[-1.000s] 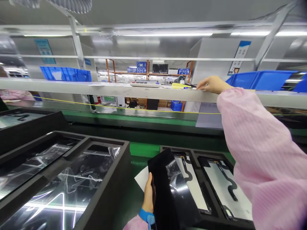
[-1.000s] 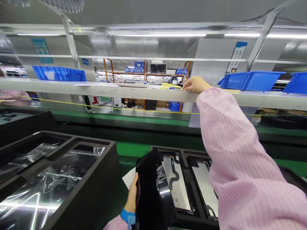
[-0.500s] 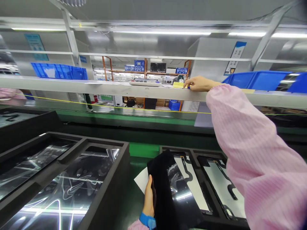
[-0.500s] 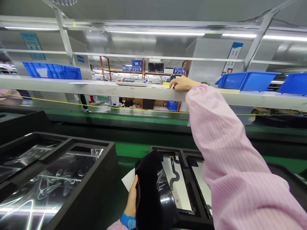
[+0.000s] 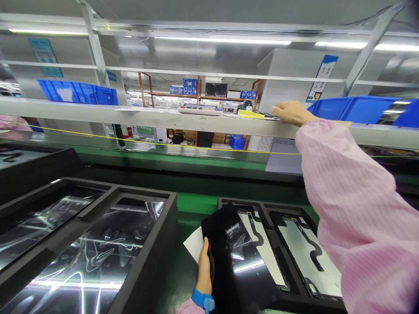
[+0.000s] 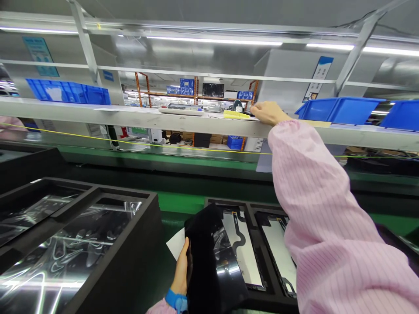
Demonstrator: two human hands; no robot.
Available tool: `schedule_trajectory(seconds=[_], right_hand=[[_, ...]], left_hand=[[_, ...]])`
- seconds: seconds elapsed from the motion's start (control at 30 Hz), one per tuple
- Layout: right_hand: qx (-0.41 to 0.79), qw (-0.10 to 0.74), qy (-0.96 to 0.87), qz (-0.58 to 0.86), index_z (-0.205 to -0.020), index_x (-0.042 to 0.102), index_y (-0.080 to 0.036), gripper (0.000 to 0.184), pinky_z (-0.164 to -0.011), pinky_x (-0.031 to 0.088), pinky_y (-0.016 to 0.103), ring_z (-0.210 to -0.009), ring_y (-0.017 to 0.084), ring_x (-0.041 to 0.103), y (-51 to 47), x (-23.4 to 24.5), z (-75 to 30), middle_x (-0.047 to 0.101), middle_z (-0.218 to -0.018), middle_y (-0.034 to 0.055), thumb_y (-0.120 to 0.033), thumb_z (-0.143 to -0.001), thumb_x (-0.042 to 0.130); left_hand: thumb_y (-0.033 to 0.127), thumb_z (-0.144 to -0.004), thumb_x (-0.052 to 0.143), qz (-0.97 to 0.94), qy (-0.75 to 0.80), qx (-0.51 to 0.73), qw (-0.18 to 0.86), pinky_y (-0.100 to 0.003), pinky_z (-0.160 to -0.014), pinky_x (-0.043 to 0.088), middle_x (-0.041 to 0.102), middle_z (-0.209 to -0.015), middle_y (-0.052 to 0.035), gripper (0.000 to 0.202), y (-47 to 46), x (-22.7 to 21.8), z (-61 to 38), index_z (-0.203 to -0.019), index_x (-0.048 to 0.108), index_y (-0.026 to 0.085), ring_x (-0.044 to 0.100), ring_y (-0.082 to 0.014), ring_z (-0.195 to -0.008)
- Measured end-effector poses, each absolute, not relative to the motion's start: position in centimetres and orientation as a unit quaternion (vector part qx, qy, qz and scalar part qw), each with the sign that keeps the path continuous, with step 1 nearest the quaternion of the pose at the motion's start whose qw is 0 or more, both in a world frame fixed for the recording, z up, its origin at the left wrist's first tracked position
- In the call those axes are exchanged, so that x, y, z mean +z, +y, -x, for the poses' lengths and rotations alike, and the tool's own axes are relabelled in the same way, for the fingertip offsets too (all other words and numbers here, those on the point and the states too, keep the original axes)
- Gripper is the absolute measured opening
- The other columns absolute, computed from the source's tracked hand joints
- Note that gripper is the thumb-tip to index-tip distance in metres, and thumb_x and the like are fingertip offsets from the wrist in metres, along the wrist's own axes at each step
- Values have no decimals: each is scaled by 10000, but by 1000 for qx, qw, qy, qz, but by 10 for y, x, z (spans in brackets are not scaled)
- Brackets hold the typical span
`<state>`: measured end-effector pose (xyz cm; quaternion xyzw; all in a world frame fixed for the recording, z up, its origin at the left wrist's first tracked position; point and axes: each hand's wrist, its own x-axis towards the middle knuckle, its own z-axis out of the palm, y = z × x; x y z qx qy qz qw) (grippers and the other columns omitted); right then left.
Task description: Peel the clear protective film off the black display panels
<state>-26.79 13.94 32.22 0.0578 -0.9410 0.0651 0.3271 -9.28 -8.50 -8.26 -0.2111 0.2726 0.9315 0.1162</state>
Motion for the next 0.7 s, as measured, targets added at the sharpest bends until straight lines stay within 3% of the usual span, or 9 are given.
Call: schedule_trajectory(seconds=[0.1, 0.23, 0.3, 0.37, 0.43, 0.5, 0.57, 0.63, 0.7], right_hand=[[97, 323, -937, -90, -1024, 655, -105, 339, -966, 405, 398, -1033, 219, 563, 101, 321, 268, 636, -1058, 81, -377, -941, 470], [183, 306, -930, -92, -776, 647, -77, 154, -966, 401, 405, -1018, 269, 574, 68, 316, 276, 650, -923, 76, -226, -758, 681], [219, 340, -911, -83, -759, 598, -73, 69, -1003, 367, 389, -1068, 247, 548, 65, 312, 279, 645, -967, 96, -137, -784, 606], [264, 391, -878, -85, -911, 554, -81, 119, -1023, 346, 339, -1113, 175, 512, 66, 306, 274, 611, -1119, 115, -128, -877, 450], [307, 426, -844, -110, -1097, 450, -129, 225, -998, 366, 256, -1112, 86, 492, 69, 298, 257, 549, -1263, 88, -196, -957, 287], [399, 432, -788, -183, -1135, 364, -216, 211, -946, 403, 195, -1102, 39, 493, 68, 286, 227, 515, -1320, 21, -308, -979, 256], [536, 404, -687, -277, -1045, 371, -263, 145, -917, 430, 183, -1123, 41, 502, 64, 267, 189, 533, -1289, -21, -370, -948, 377], [636, 355, -607, -317, -957, 416, -249, 134, -868, 464, 187, -1111, 72, 536, 57, 241, 148, 594, -1173, -9, -311, -892, 515], [677, 286, -620, -276, -931, 452, -233, 196, -677, 497, 187, -896, 104, 627, 52, 211, 111, 647, -956, -8, -282, -838, 618]], left_hand=[[425, -894, 532, 206, 296, 927, 108, -327, -1003, 480, 699, -1142, -99, 341, -85, -82, 93, -1073, 655, 162, 603, -246, -1167], [445, -896, 510, 190, 346, 913, 100, -354, -1049, 439, 681, -1174, -134, 377, -85, -86, 97, -1050, 668, 139, 569, -269, -1211], [444, -881, 531, 194, 383, 900, 74, -362, -1103, 371, 597, -1312, -143, 421, -85, -90, 98, -1147, 626, 132, 466, -276, -1313], [412, -870, 549, 200, 425, 882, 27, -352, -1157, 268, 428, -1479, -122, 515, -85, -93, 98, -1309, 509, 145, 301, -255, -1414], [352, -855, 567, 191, 463, 865, -30, -334, -1184, 174, 225, -1583, -70, 658, -86, -94, 97, -1445, 326, 193, 149, -217, -1463], [294, -828, 587, 160, 492, 852, -84, -310, -1189, 135, 159, -1604, -25, 730, -88, -92, 97, -1476, 254, 242, 109, -191, -1470], [263, -788, 622, 126, 515, 839, -118, -317, -1184, 159, 353, -1530, -39, 601, -91, -88, 97, -1364, 452, 230, 227, -212, -1443], [253, -774, 651, 97, 534, 831, -122, -393, -1152, 250, 604, -1272, -83, 317, -94, -83, 96, -1080, 649, 172, 444, -249, -1309], [273, -811, 651, 78, 542, 830, -110, -475, -1061, 366, 659, -1091, -87, 186, -95, -76, 92, -937, 666, 137, 562, -252, -1143]])
